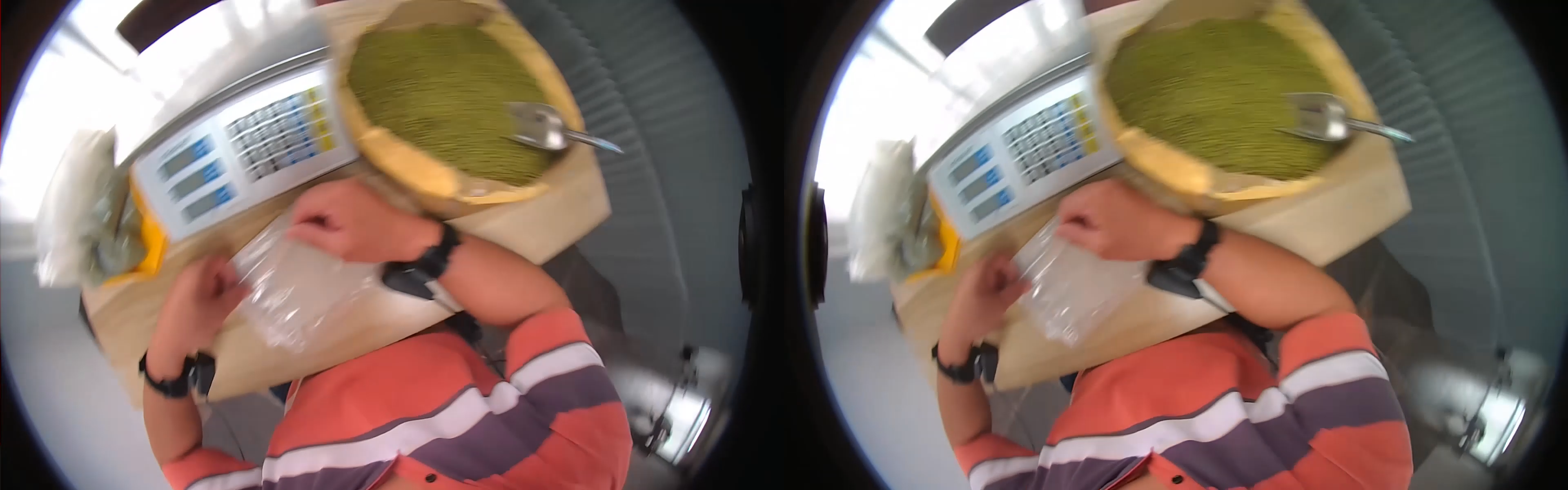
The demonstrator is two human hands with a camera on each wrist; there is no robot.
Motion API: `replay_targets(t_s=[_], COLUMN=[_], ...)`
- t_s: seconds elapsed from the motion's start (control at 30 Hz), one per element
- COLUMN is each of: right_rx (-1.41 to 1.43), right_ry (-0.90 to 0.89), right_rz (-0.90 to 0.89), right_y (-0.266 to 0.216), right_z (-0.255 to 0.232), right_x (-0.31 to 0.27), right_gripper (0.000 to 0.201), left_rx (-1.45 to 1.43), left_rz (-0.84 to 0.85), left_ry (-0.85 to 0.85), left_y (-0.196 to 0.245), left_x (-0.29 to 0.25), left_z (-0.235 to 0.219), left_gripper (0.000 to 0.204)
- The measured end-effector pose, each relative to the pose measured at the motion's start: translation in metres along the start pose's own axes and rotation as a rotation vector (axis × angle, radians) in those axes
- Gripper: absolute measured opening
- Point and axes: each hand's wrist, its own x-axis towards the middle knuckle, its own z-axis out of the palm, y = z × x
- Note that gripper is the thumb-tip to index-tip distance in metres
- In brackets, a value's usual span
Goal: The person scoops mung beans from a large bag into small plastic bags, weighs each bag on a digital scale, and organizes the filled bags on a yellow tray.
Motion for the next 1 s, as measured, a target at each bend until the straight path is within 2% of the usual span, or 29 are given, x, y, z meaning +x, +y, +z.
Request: replay_targets(t_s=[0.03,0.07,0.13,0.17,0.2,0.27,0.3,0.37,0.4,0.47,0.5,0.53,0.6,0.63,0.67,0.7,0.73,0.8,0.87,0.93,0.97,1.0], right_rx=[0.063,0.119,0.200,0.130,0.103,0.386,0.406,0.384,0.367,0.348,0.345,0.339,0.550,0.554,0.591,0.633,0.650,0.447,0.347,0.407,0.419,0.480], right_ry=[0.019,0.054,0.086,0.146,0.176,0.107,0.119,0.160,0.194,0.231,0.259,0.263,0.295,0.290,0.240,0.184,0.165,0.317,0.537,0.715,0.705,0.749], right_rz=[0.032,0.020,0.022,-0.079,-0.073,-0.031,-0.061,-0.091,-0.109,-0.161,-0.206,-0.211,-0.285,-0.294,-0.297,-0.303,-0.316,-0.272,-0.150,-0.154,-0.161,-0.127], right_y=[-0.003,-0.004,-0.014,-0.010,-0.016,-0.055,-0.059,-0.072,-0.078,-0.088,-0.092,-0.096,-0.100,-0.101,-0.103,-0.104,-0.107,-0.113,-0.108,-0.098,-0.096,-0.094], right_z=[0.000,0.001,0.000,-0.009,-0.015,-0.020,-0.023,-0.033,-0.039,-0.048,-0.052,-0.056,-0.062,-0.066,-0.072,-0.077,-0.080,-0.080,-0.079,-0.080,-0.081,-0.082], right_x=[-0.002,-0.003,-0.006,-0.007,-0.013,-0.011,-0.011,-0.012,-0.013,-0.013,-0.014,-0.013,-0.010,-0.010,-0.011,-0.013,-0.013,-0.013,-0.015,-0.019,-0.022,-0.026], right_gripper=[0.018,0.019,0.021,0.020,0.020,0.019,0.018,0.020,0.021,0.021,0.026,0.026,0.060,0.060,0.077,0.099,0.099,0.115,0.113,0.096,0.096,0.082], left_rx=[-0.057,-0.072,-0.172,-0.184,-0.171,-0.594,-0.582,-0.815,-0.810,-1.088,-0.786,-0.784,-1.070,-1.147,-1.223,-1.198,-1.168,-1.205,-1.202,-1.215,-1.250,-1.244], left_rz=[-0.017,0.036,0.001,0.027,0.061,0.131,0.143,0.412,0.428,0.548,0.746,0.755,0.713,0.718,0.722,0.764,0.801,0.792,0.869,0.880,0.900,0.900], left_ry=[0.023,-0.018,-0.173,-0.197,-0.214,-0.301,-0.302,0.078,0.074,0.421,0.405,0.403,0.569,0.562,0.559,0.512,0.472,0.565,0.488,0.518,0.510,0.521], left_y=[-0.001,-0.010,-0.009,-0.001,0.008,0.015,0.011,0.014,0.015,0.019,0.015,0.029,0.077,0.103,0.121,0.121,0.118,0.140,0.138,0.154,0.161,0.167], left_x=[-0.005,-0.006,-0.017,-0.005,-0.013,-0.061,-0.069,-0.078,-0.079,-0.079,-0.068,-0.063,-0.050,-0.043,-0.034,-0.024,-0.012,0.005,0.019,0.024,0.026,0.027], left_z=[0.003,0.005,0.000,-0.001,-0.006,-0.023,-0.021,-0.016,-0.014,-0.012,-0.022,-0.021,-0.012,-0.006,0.000,0.002,0.005,0.026,0.033,0.037,0.038,0.038], left_gripper=[0.023,0.022,0.021,0.017,0.017,0.008,0.008,0.014,0.014,0.040,0.056,0.056,0.054,0.045,0.036,0.029,0.023,0.010,0.012,0.013,0.013,0.013])
